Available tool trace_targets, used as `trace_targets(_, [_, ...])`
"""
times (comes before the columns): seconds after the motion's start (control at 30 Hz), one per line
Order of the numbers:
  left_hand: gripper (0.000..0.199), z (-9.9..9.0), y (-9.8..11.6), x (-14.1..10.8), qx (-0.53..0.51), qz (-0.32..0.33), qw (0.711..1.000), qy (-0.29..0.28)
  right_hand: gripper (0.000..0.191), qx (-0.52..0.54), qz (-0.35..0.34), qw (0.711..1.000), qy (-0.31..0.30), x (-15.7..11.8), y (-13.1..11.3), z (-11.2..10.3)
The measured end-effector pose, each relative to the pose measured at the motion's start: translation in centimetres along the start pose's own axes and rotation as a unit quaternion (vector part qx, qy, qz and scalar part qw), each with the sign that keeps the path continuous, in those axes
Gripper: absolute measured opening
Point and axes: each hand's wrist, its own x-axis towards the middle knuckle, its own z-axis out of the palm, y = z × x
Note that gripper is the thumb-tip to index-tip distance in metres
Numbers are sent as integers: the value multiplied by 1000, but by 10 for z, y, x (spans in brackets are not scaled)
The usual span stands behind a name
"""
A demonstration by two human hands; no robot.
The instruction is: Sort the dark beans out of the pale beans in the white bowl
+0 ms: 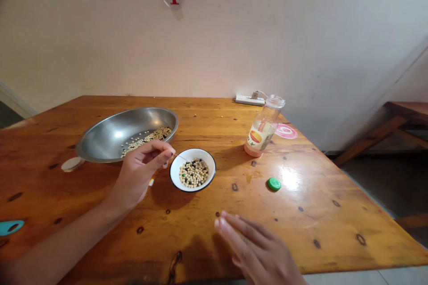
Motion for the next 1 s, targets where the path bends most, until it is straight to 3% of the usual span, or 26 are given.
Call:
trace_targets(0.07, [14,2,-7,-4,2,-22,1000,5,53,16,36,999,11,18,9,-3])
trace_targets(0.13, [15,3,-15,-9,5,-42,999,10,52,13,61,998,-15,41,19,0])
trace_targets(0.23, [16,3,-25,-15,20,-51,998,24,46,5,48,997,-54,76,34,12])
trace_targets(0.4, [16,3,-32,-18,27,-52,998,40,32,17,26,999,8,111,44,36])
trace_targets(0.53, [15,5,-34,-18,30,-42,998,31,29,63,32,996,50,119,39,47])
trace_targets(0.8, [19,4,-36,-19,35,-36,999,6,35,-33,21,999,36,115,32,53])
trace_targets(0.9, [23,4,-37,-18,15,-50,999,8,35,-2,48,999,11,111,33,50])
trace_targets(1.0, [24,4,-39,-18,14,-45,999,10,35,100,100,988,-61,108,32,44])
